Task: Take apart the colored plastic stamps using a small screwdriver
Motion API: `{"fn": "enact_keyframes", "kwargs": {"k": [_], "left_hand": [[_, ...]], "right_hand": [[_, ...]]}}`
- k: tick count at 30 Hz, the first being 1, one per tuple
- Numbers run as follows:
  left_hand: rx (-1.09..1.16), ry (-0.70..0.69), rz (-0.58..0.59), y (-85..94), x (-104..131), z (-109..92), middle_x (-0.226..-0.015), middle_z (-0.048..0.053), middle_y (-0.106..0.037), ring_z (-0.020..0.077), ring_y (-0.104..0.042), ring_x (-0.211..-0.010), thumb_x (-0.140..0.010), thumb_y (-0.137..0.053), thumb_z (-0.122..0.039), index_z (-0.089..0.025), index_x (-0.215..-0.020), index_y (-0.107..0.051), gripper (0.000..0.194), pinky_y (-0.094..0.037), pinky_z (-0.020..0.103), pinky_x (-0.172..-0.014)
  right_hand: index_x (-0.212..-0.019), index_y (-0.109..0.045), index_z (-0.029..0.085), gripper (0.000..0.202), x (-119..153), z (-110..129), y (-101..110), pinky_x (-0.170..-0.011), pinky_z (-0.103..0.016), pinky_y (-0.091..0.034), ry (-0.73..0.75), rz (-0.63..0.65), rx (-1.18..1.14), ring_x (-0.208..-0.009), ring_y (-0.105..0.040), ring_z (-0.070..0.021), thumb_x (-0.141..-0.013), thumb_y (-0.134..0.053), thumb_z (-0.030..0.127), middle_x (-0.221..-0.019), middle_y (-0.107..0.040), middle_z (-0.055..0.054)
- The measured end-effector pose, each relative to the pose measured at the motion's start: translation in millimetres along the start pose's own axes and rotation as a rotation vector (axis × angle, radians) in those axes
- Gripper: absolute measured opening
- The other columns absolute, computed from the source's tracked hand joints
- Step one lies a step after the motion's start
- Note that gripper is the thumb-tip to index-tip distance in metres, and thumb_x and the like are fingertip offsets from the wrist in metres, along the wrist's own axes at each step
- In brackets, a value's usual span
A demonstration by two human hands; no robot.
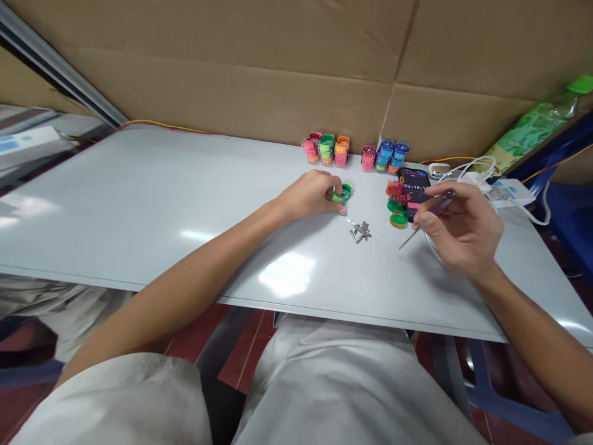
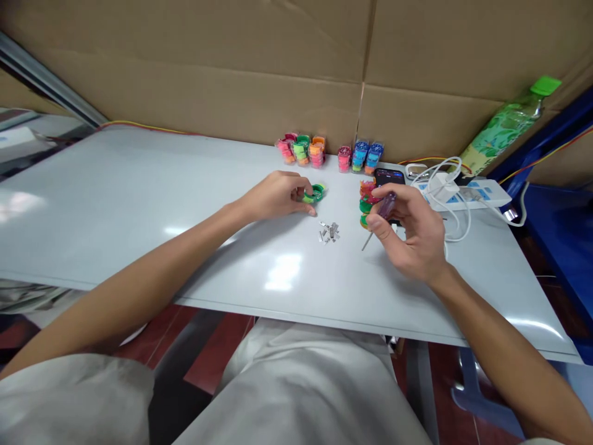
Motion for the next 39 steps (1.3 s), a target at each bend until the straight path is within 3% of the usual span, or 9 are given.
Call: {"fn": "enact_keyframes", "kwargs": {"k": [4, 7, 12, 19, 23, 27, 31, 39], "left_hand": [[0.066, 0.05, 0.081, -5.1, -1, 8, -0.085, 0.003, -0.072, 0.0192, -0.064, -0.077, -0.081, -0.087, -0.045, -0.015, -0.103, -0.077, 0.038, -0.043, 0.029, -0.068], [0.068, -0.007, 0.13, -6.0, 0, 5, -0.09, 0.005, -0.073, 0.0197, -0.065, -0.08, -0.089, -0.077, -0.037, -0.015, -0.111, -0.076, 0.031, -0.045, 0.029, -0.071], [-0.066, -0.119, 0.102, -9.2, 2, -3, -0.103, 0.011, -0.07, 0.0217, -0.064, -0.083, -0.097, -0.06, -0.027, -0.015, -0.118, -0.074, 0.028, -0.046, 0.031, -0.075], [-0.168, -0.101, 0.075, -16.2, -2, -6, -0.113, 0.014, -0.071, 0.0267, -0.068, -0.089, -0.103, -0.052, -0.031, -0.016, -0.128, -0.071, 0.035, -0.049, 0.035, -0.078], [-0.211, -0.028, 0.043, -17.3, -20, -1, -0.114, 0.015, -0.073, 0.0296, -0.07, -0.096, -0.105, -0.051, -0.032, -0.017, -0.133, -0.069, 0.037, -0.051, 0.037, -0.082], [-0.251, 0.028, 0.034, -15.5, -49, 5, -0.103, 0.016, -0.076, 0.0318, -0.071, -0.095, -0.102, -0.054, -0.028, -0.014, -0.122, -0.074, 0.032, -0.051, 0.038, -0.08], [-0.273, 0.099, 0.01, -13.0, -71, 12, -0.112, 0.016, -0.077, 0.0327, -0.072, -0.103, -0.101, -0.058, -0.031, -0.016, -0.125, -0.075, 0.033, -0.052, 0.039, -0.086], [-0.321, 0.202, -0.042, -13.2, -85, 14, -0.116, 0.018, -0.077, 0.0382, -0.073, -0.109, -0.105, -0.053, -0.039, -0.023, -0.136, -0.075, 0.042, -0.052, 0.046, -0.089]], "right_hand": [[-0.132, -0.07, 0.031, 0.041, 2, -1, -1, -0.068, -0.037, -0.062, -0.023, 0.022, 0.016, -0.075, -0.071, -0.0178, -0.094, -0.078, 0.017, -0.093, -0.072, -0.002], [-0.133, -0.07, 0.031, 0.042, 1, 1, 2, -0.069, -0.036, -0.062, -0.017, 0.008, 0.015, -0.076, -0.07, -0.0178, -0.095, -0.078, 0.016, -0.091, -0.071, -0.002], [-0.134, -0.07, 0.031, 0.044, 1, 1, 3, -0.071, -0.036, -0.063, 0.002, 0.004, 0.032, -0.078, -0.071, -0.0172, -0.094, -0.077, 0.014, -0.096, -0.07, -0.002], [-0.135, -0.068, 0.03, 0.048, 4, 0, -1, -0.069, -0.035, -0.061, 0.062, 0.037, 0.098, -0.077, -0.07, -0.0166, -0.092, -0.078, 0.013, -0.096, -0.071, -0.001], [-0.134, -0.066, 0.029, 0.046, 6, 3, -6, -0.069, -0.033, -0.058, 0.044, 0.076, 0.123, -0.075, -0.068, -0.0151, -0.093, -0.076, 0.011, -0.09, -0.069, 0.001], [-0.134, -0.064, 0.029, 0.046, 7, 7, -10, -0.069, -0.031, -0.057, 0.05, 0.112, 0.165, -0.073, -0.067, -0.0132, -0.094, -0.075, 0.011, -0.089, -0.07, 0.002], [-0.134, -0.063, 0.028, 0.045, 6, 10, -9, -0.069, -0.029, -0.056, 0.079, 0.111, 0.196, -0.072, -0.067, -0.0124, -0.094, -0.075, 0.011, -0.088, -0.071, 0.003], [-0.132, -0.063, 0.028, 0.038, 4, 16, -12, -0.07, -0.032, -0.059, 0.089, 0.146, 0.229, -0.073, -0.068, -0.0154, -0.097, -0.072, 0.015, -0.089, -0.072, 0.0]]}}
Point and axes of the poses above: each hand's wrist, its own x-axis away from the middle knuckle, its own y-axis out of the back of the hand, z = x × y, the point moved 6 cm from there along -x, towards the middle knuckle
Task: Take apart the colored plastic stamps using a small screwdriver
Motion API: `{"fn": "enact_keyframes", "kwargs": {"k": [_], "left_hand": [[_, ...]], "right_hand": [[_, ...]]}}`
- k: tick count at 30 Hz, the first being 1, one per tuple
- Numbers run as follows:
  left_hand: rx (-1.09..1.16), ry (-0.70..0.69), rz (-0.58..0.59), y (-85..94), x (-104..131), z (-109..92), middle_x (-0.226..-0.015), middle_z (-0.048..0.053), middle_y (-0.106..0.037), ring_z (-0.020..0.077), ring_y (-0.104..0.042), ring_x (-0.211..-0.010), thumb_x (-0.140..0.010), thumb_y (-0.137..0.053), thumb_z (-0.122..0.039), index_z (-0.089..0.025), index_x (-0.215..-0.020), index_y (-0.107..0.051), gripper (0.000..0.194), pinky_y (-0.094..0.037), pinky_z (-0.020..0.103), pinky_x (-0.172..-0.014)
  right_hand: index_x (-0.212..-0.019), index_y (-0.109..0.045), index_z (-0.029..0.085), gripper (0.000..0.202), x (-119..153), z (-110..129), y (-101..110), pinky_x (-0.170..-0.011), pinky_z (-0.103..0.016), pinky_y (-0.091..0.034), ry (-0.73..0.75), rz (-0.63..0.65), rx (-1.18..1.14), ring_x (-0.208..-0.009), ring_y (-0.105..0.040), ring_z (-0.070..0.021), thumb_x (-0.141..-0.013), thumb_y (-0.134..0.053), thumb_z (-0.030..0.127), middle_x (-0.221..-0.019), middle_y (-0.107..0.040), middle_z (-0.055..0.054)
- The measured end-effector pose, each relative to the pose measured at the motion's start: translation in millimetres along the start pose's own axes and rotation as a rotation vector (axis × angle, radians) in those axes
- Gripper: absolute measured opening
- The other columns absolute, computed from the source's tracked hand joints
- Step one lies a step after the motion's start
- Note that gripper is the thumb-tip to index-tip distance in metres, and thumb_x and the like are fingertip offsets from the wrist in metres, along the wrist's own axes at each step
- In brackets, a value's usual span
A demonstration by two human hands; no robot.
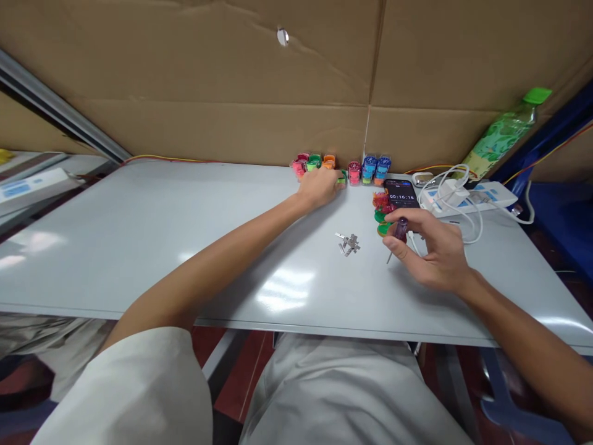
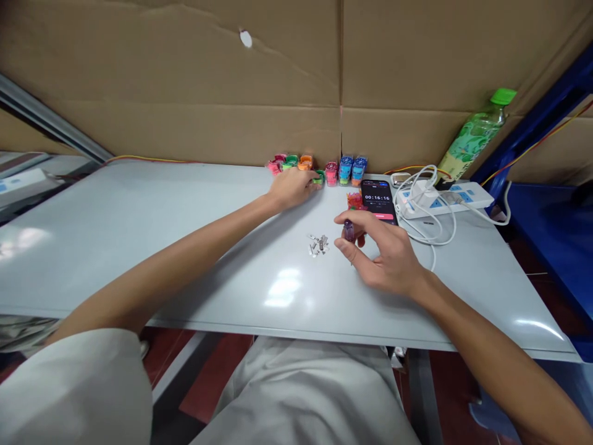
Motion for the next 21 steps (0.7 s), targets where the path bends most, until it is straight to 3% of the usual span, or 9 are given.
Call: {"fn": "enact_keyframes", "kwargs": {"k": [13, 21], "left_hand": [[-0.012, 0.07, -0.01, -2.4, -4.8, -5.5, -0.117, 0.02, -0.076, 0.0389, -0.073, -0.109, -0.107, -0.049, -0.04, -0.023, -0.134, -0.076, 0.042, -0.052, 0.047, -0.088], [0.013, 0.048, -0.026, 0.3, 0.2, -6.4, -0.126, 0.02, -0.075, 0.0393, -0.072, -0.11, -0.104, -0.055, -0.037, -0.024, -0.15, -0.066, 0.048, -0.051, 0.045, -0.086]], "right_hand": [[-0.13, -0.063, 0.025, 0.035, -1.4, 1.3, -1.6, -0.07, -0.029, -0.058, 0.041, 0.021, 0.045, -0.072, -0.067, -0.0139, -0.097, -0.072, 0.015, -0.089, -0.072, -0.001], [-0.129, -0.064, 0.026, 0.033, -1.9, 0.9, -2.9, -0.068, -0.031, -0.059, 0.038, 0.032, 0.067, -0.07, -0.066, -0.0148, -0.098, -0.071, 0.016, -0.087, -0.072, 0.0]]}}
Point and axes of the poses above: each hand's wrist, its own x-axis away from the middle knuckle, its own y-axis out of the back of the hand, z = x × y, the point moved 6 cm from there along -x, towards the middle knuckle
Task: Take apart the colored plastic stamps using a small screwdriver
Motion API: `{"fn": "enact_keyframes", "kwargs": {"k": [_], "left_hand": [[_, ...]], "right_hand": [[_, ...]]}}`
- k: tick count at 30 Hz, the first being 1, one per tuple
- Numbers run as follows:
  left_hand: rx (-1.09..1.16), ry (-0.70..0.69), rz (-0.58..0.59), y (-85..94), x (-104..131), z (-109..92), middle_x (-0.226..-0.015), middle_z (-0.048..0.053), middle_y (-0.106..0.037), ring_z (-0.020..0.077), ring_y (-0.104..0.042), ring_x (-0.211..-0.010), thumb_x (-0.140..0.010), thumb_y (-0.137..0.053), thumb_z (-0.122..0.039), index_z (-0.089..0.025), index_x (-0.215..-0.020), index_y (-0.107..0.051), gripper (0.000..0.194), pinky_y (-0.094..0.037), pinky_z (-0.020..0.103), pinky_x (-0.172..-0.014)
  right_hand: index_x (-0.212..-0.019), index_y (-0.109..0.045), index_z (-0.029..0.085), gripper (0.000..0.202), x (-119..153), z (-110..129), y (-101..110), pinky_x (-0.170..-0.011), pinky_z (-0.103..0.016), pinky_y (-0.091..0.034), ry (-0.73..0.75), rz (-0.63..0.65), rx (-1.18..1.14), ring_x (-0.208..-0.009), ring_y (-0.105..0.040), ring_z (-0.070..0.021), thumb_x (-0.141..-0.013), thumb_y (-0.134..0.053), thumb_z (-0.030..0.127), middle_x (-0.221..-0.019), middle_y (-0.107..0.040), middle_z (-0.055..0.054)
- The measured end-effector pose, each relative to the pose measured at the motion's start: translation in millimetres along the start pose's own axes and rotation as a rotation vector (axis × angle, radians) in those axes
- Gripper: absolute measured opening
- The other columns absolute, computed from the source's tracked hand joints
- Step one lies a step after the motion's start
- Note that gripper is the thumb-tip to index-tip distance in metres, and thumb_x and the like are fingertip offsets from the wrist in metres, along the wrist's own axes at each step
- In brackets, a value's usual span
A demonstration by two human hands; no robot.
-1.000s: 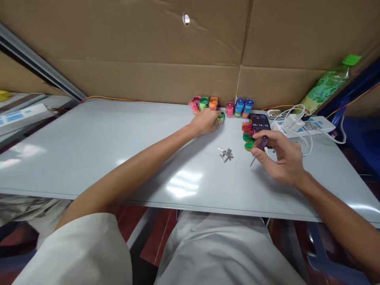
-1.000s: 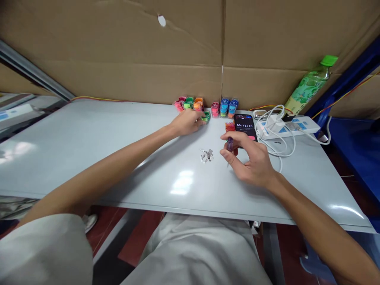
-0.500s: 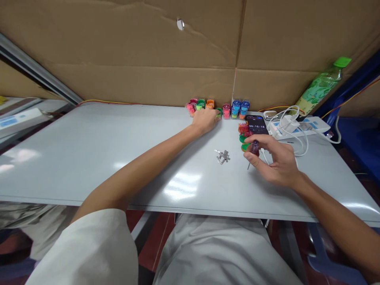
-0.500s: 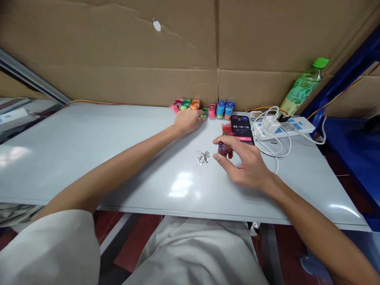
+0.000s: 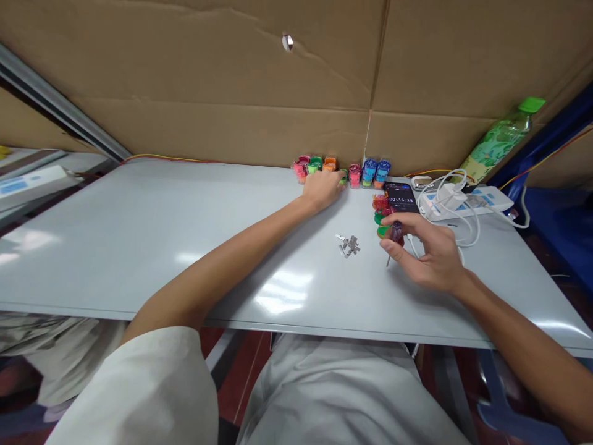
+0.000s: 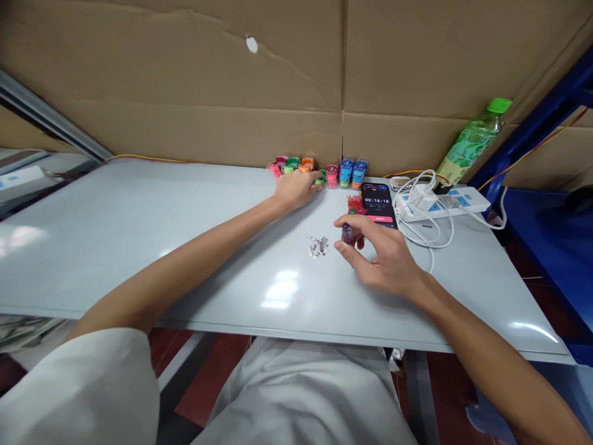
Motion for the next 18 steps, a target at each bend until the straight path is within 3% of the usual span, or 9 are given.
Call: {"fn": "enact_keyframes", "kwargs": {"k": [4, 9, 18], "left_hand": [[0.02, 0.001, -0.024, 10.4, 3, 7, -0.132, 0.015, -0.074, 0.0364, -0.068, -0.119, -0.103, -0.058, -0.037, -0.029, -0.155, -0.059, 0.052, -0.05, 0.042, -0.091], [0.018, 0.068, -0.045, 22.2, 2, 23, -0.118, 0.015, -0.076, 0.0367, -0.068, -0.114, -0.098, -0.059, -0.026, -0.027, -0.151, -0.06, 0.052, -0.048, 0.042, -0.091], [0.009, 0.09, -0.052, 21.8, -3, 27, -0.105, 0.015, -0.076, 0.0385, -0.071, -0.108, -0.097, -0.057, -0.022, -0.027, -0.138, -0.069, 0.043, -0.048, 0.043, -0.085]], "right_hand": [[-0.129, -0.064, 0.026, 0.034, 1, 0, 0, -0.068, -0.03, -0.058, 0.008, 0.002, 0.003, -0.07, -0.067, -0.0148, -0.098, -0.071, 0.016, -0.087, -0.072, 0.0], [-0.127, -0.065, 0.025, 0.031, 2, 1, -1, -0.066, -0.029, -0.057, 0.011, 0.006, 0.035, -0.07, -0.068, -0.0147, -0.098, -0.071, 0.017, -0.087, -0.074, -0.001], [-0.126, -0.065, 0.025, 0.03, 1, 2, -1, -0.067, -0.027, -0.057, 0.026, 0.022, 0.035, -0.07, -0.067, -0.0139, -0.098, -0.071, 0.018, -0.089, -0.074, -0.001]]}}
Point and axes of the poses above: each hand's wrist, its own x-axis away from the middle knuckle, its own y-axis out of the back of the hand, z = x × y, the point moved 6 cm from there along -x, towards the middle knuckle
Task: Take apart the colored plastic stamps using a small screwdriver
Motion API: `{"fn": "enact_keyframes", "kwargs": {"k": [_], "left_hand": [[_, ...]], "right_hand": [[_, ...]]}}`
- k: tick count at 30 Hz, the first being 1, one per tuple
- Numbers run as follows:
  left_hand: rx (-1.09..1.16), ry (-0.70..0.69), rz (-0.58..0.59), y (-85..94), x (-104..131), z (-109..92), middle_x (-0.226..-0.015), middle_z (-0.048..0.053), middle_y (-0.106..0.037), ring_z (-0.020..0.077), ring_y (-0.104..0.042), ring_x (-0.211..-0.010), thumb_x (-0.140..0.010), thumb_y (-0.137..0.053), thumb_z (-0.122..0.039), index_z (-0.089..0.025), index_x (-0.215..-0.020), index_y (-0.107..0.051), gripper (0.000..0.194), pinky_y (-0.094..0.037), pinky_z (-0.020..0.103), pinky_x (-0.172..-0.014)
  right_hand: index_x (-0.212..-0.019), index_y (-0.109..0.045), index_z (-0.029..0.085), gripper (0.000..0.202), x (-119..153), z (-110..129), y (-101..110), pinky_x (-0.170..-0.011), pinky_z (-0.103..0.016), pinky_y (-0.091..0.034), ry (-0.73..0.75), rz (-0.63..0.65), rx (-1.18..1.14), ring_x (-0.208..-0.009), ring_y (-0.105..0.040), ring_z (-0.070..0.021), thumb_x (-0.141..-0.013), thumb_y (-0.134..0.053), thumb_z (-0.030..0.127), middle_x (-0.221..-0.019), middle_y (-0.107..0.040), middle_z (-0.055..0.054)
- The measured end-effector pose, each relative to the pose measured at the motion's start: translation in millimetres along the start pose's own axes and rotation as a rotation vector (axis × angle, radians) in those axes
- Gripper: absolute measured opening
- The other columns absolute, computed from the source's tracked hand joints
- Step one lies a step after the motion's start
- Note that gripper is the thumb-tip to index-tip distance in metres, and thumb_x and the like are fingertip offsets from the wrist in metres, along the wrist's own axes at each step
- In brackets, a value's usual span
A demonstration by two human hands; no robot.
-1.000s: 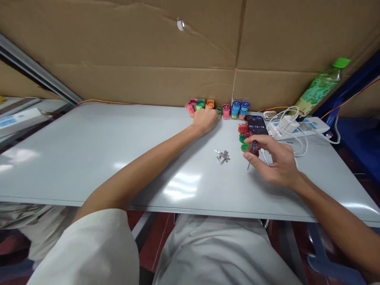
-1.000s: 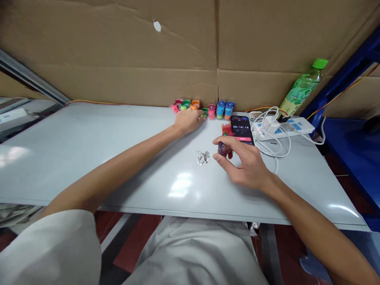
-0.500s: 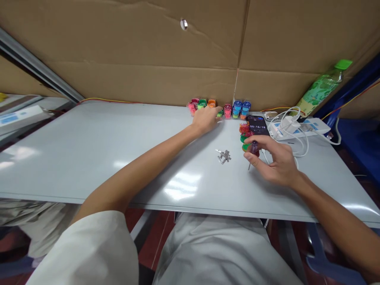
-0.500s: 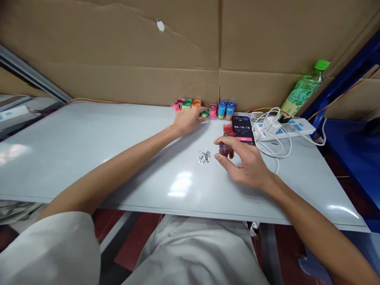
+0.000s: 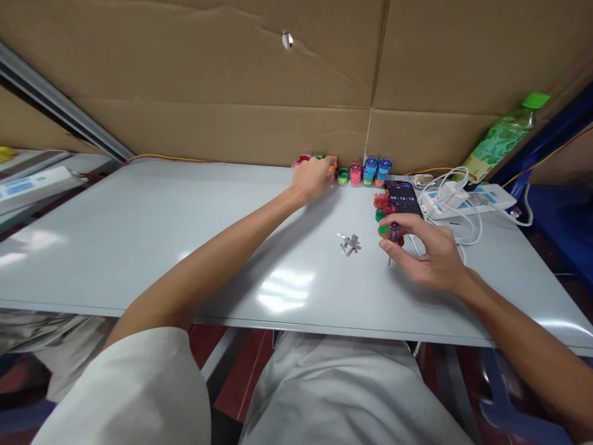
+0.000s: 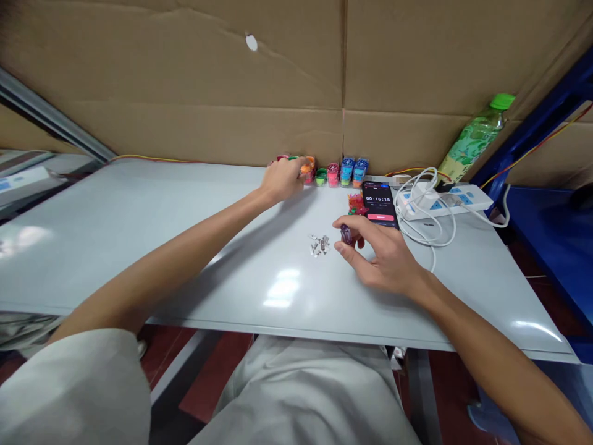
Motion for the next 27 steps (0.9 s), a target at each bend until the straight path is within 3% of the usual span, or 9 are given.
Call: {"fn": "enact_keyframes", "kwargs": {"k": [19, 27], "left_hand": [[0.005, 0.017, 0.029, 8.7, 3, 4, -0.116, 0.016, -0.074, 0.0368, -0.07, -0.109, -0.101, -0.057, -0.03, -0.027, -0.142, -0.065, 0.042, -0.05, 0.042, -0.088], [-0.033, 0.07, -0.003, 10.0, 7, -5, -0.115, 0.019, -0.073, 0.0379, -0.07, -0.107, -0.097, -0.057, -0.025, -0.02, -0.138, -0.063, 0.042, -0.05, 0.044, -0.089]], "right_hand": [[-0.127, -0.064, 0.025, 0.031, -1, 0, -1, -0.068, -0.027, -0.058, 0.011, 0.011, 0.003, -0.07, -0.067, -0.0137, -0.098, -0.071, 0.017, -0.09, -0.074, -0.001], [-0.127, -0.064, 0.024, 0.031, 0, 1, 0, -0.068, -0.026, -0.057, 0.018, 0.007, 0.006, -0.07, -0.067, -0.0131, -0.097, -0.072, 0.017, -0.089, -0.074, 0.0]]}}
Point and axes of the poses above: each hand's wrist, its own x-axis away from the middle knuckle, its own y-axis out of the back of the hand, z = x × y, the point moved 6 cm from there along -x, towards the middle knuckle
